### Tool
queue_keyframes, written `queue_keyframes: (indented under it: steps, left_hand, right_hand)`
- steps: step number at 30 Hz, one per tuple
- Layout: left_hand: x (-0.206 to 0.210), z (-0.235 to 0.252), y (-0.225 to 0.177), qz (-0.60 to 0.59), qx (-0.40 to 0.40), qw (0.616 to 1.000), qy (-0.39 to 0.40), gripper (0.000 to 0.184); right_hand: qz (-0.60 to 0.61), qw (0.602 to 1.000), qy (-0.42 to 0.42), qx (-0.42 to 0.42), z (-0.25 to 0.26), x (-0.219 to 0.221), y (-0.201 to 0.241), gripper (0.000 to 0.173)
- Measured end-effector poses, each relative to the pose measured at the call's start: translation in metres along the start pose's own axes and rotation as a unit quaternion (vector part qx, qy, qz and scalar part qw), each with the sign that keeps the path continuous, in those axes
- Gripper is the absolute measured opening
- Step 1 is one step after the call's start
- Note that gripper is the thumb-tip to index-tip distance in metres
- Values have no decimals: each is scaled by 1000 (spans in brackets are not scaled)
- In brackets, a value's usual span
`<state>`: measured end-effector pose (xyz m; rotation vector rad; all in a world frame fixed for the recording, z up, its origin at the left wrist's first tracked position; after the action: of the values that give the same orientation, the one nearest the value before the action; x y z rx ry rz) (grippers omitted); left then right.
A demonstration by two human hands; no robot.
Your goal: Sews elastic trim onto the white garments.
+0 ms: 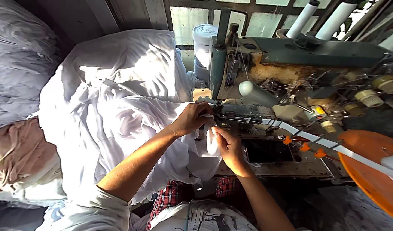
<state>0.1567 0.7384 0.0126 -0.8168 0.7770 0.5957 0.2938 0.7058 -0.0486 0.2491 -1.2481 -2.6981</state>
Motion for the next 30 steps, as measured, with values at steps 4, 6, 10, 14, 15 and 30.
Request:
queue_keyframes:
  steps: [4, 6, 10, 14, 15, 30]
  left_hand:
    - [-5, -7, -7, 51, 41, 997, -31, 4]
    - [-10, -12, -10, -5, 44, 998, -43, 7]
    - [-12, -16, -19, 48, 62, 995, -62, 12]
    - [-1, -21, -39, 208, 159, 962, -74, 21]
    - [1, -22, -43, 224, 168, 957, -70, 20]
    - [53, -50, -55, 297, 19, 953, -65, 37]
  right_hand:
    - [46, 997, -59, 15, -3, -13, -10, 26]
    - [78, 994, -79, 2, -5, -15, -5, 25]
    - [80, 992, -94, -12, -1, -15, 0, 22]
    - [-15, 996, -87, 25, 6, -14, -5, 25]
    - [-49, 994, -85, 46, 7, -13, -8, 28]
    - [-95, 990, -98, 24, -47, -10, -11, 55]
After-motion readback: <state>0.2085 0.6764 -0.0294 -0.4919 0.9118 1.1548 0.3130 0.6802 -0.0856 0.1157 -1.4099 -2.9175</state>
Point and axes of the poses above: each hand's wrist, its own z-axis towards the middle knuckle, its own x-axis out of the palm, y = z × x, the point moved 10 cm from there along z, towards the middle knuckle, and after that the axes turned 13 degrees about z, right-handed, at the moved point
